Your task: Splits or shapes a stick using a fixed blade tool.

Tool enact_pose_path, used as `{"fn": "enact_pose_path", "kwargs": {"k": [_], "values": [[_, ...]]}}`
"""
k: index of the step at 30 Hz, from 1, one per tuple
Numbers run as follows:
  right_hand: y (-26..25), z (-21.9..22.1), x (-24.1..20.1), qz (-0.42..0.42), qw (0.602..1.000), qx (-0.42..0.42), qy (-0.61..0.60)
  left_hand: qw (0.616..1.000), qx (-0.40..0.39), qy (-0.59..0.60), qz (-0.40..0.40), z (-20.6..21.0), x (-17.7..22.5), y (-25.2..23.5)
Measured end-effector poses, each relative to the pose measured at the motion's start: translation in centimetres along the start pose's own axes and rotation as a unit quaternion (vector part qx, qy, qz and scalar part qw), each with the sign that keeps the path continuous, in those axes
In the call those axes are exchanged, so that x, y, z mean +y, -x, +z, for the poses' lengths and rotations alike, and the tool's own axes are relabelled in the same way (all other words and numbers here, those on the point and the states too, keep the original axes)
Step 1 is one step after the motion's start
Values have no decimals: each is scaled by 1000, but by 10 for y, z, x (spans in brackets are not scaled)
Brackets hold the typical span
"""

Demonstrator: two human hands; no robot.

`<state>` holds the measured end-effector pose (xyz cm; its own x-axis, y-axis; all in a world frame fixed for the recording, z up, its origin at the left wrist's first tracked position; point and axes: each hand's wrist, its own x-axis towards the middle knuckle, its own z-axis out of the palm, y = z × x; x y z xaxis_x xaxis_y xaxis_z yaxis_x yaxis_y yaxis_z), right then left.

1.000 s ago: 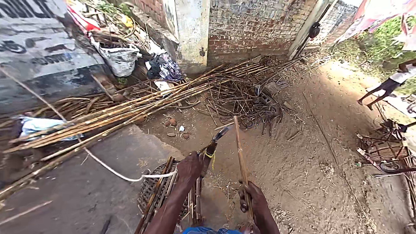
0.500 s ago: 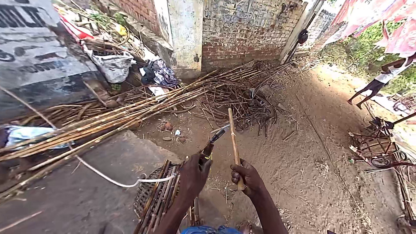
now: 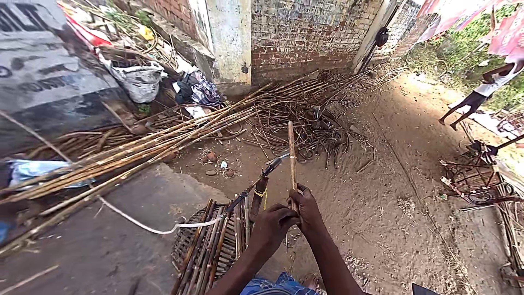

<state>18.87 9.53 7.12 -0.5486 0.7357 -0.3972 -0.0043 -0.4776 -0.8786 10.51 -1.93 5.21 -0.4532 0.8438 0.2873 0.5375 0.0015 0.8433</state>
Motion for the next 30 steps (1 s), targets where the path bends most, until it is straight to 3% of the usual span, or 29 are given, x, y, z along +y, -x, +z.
{"fn": "enact_pose_path", "kwargs": {"k": [5,13,15,17,19,21,22,24,26,28,30], "values": [[2,-5,-5,-3,1000,-25,-14,992,-22,121,-7,0,-7,-2],[15,-13,-6,-6,998,-58,38,990,-53,-66,109,-1,-10,-10],[22,-15,-10,5,998,-48,37,984,-15,-145,99,-11,-10,-17],[27,-25,-13,24,998,-47,14,988,77,-135,-27,-50,-18,-35],[31,-41,-7,29,998,-42,-21,964,195,-103,-150,-101,-30,-57],[36,-49,-4,31,998,-31,-40,956,247,-99,-127,-118,-25,-62],[37,-49,-4,32,998,-25,-53,970,209,-94,-82,-116,-14,-56],[32,-41,-7,35,996,-12,-76,997,55,-56,17,-93,12,-35],[28,-31,-11,31,997,7,-73,996,-58,3,64,-49,24,-11],[27,-24,-11,21,998,21,-55,993,-85,51,72,-9,21,7],[27,-21,-11,18,998,19,-59,995,-53,44,71,9,16,14]]}}
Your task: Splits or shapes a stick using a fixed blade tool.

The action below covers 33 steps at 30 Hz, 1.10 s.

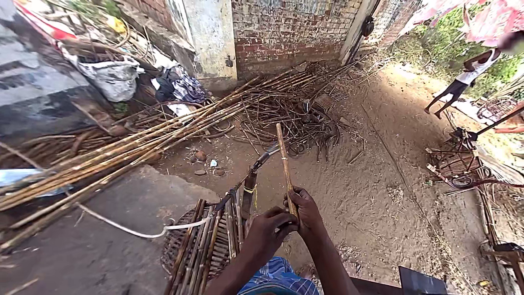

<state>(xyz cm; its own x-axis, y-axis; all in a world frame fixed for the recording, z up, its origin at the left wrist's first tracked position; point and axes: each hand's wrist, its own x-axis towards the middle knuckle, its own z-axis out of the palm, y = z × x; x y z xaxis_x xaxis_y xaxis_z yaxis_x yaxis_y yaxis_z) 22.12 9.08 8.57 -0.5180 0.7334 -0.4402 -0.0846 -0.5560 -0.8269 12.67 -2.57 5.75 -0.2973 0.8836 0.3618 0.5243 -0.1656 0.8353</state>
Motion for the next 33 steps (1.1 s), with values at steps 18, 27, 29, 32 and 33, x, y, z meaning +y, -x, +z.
{"fn": "enact_pose_path", "kwargs": {"k": [18,27,29,32,33], "values": [[18,-26,5,20,997,-49,65,924,240,-26,-297,-73,-55,-46],[17,-30,18,-33,977,-34,210,831,58,415,-364,23,-30,-67],[20,-29,9,42,985,-66,155,817,55,444,-363,18,-34,-74],[7,-22,2,58,986,-89,131,806,65,456,-373,7,-35,-73],[0,-17,-1,55,987,-88,122,806,65,448,-380,4,-37,-70]]}}
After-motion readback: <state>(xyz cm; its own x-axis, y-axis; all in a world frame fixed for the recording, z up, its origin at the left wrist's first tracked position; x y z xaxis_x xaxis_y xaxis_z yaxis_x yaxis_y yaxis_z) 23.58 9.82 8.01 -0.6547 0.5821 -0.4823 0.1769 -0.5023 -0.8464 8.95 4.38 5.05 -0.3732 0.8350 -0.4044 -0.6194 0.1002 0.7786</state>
